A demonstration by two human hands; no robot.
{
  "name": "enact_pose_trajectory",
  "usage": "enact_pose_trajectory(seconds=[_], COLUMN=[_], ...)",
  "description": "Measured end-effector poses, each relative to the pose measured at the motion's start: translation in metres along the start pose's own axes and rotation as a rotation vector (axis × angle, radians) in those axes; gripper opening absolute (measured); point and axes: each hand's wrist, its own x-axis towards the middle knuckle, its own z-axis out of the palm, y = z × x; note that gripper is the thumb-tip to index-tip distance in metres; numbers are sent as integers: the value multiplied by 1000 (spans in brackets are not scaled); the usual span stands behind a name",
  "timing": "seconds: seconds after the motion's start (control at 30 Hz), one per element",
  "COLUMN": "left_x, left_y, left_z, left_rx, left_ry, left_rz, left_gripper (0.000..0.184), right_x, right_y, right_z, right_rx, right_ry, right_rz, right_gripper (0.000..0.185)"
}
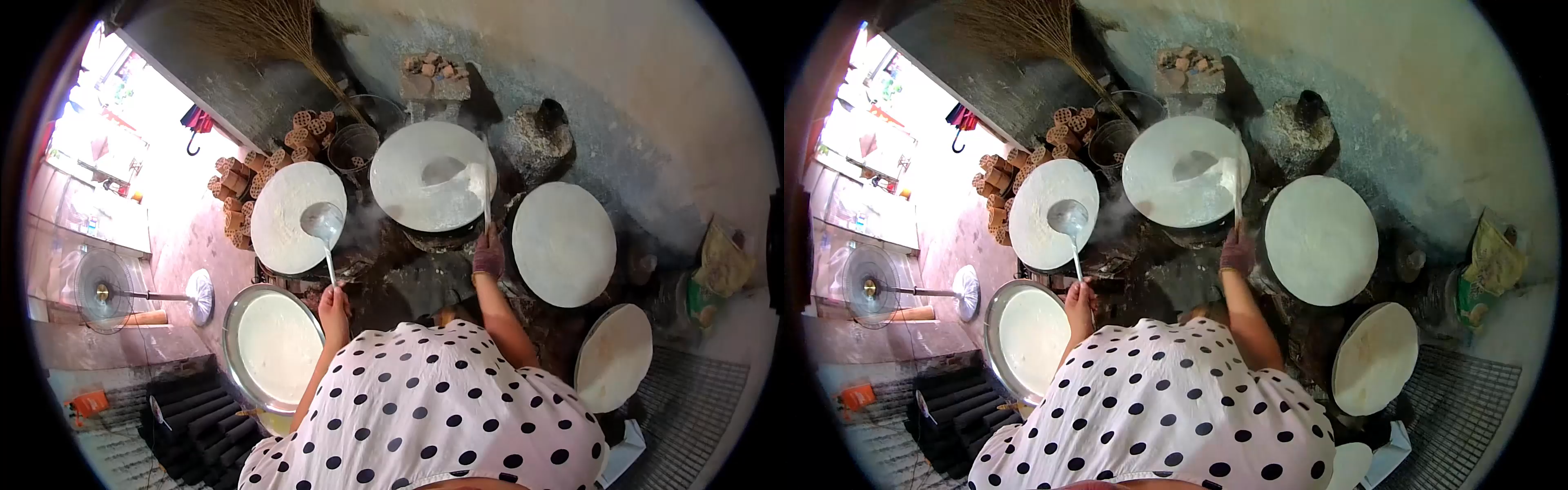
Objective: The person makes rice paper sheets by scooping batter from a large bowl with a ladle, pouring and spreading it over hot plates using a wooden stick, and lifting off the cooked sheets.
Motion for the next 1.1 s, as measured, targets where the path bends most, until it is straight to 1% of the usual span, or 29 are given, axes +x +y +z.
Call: enact_pose_trajectory(seconds=[0.03, 0.07, 0.13, 0.17, 0.2, 0.27, 0.33, 0.37, 0.4, 0.47, 0.5, 0.57, 0.63, 0.7, 0.77, 0.8, 0.83, 0.87, 0.9, 0.93, 0.97, 1.03, 1.07, 1.1], left_x=[1, 0, 1, -4, -4, -2, -4, -8, -13, -12, -17, -16, -15, -13, -11, -14, -16, -15, -12, -8, -6, -1, 4, 8], left_y=[-7, -14, -23, -23, -21, -13, -15, -16, -12, -8, -7, -5, -6, -7, -3, 5, 12, 16, 19, 22, 23, 15, 13, 13], left_z=[-2, -6, -12, -15, -15, -14, -14, -15, -13, -10, -12, -10, -11, -12, -9, -6, -3, 0, 1, 2, 2, 8, 11, 18], left_rx=[-1, 2, -1, 5, 22, 65, 28, 1, -20, -13, -5, 5, -7, -35, -60, -66, -70, -125, -124, -93, -63, -102, -76, -53], left_ry=[1, -48, -144, -142, -182, -236, -220, -201, -192, -218, -239, -217, -250, -261, -275, -329, -384, -437, -431, -461, -490, -500, -509, -519], left_rz=[8, -18, -69, -73, -128, -222, -237, -263, -289, -312, -344, -362, -321, -331, -342, -355, -365, -398, -398, -427, -458, -489, -481, -476], left_gripper=[19, 19, 21, 21, 20, 18, 17, 16, 15, 15, 15, 15, 16, 17, 18, 20, 21, 23, 23, 24, 25, 25, 24, 23], right_x=[-6, -10, -3, 28, 48, 56, 21, 13, 6, 13, 26, 48, 62, 56, 35, 34, 39, 47, 51, 55, 53, 47, 41, 44], right_y=[-8, -19, -45, -16, -5, -7, -11, 3, 2, 10, 32, 37, 24, 28, 19, 23, 26, 27, 25, 21, 22, 16, 16, 14], right_z=[7, 18, 38, 63, 67, 55, 21, 23, 23, 36, 54, 56, 36, 43, 41, 37, 32, 27, 24, 23, 20, 10, 4, -1], right_rx=[-79, -75, -72, 81, 66, 56, 644, 144, -62, -265, -68, 135, 116, 66, -19, 172, 174, 73, -32, -61, -64, -109, -92, -96], right_ry=[-27, -29, -147, -267, -372, -463, -32, 79, -73, -221, -242, -255, -65, -27, -277, -415, -413, -283, -158, -92, -105, -398, -423, -419], right_rz=[205, 203, 74, -181, -63, 43, 166, 91, 170, 247, 74, -110, -112, 56, -43, -30, -29, -137, -240, -74, -73, -32, -161, -161], right_gripper=[48, 48, 50, 50, 49, 48, 48, 46, 46, 45, 45, 45, 47, 44, 42, 41, 41, 41, 41, 40, 40, 41, 43, 43])
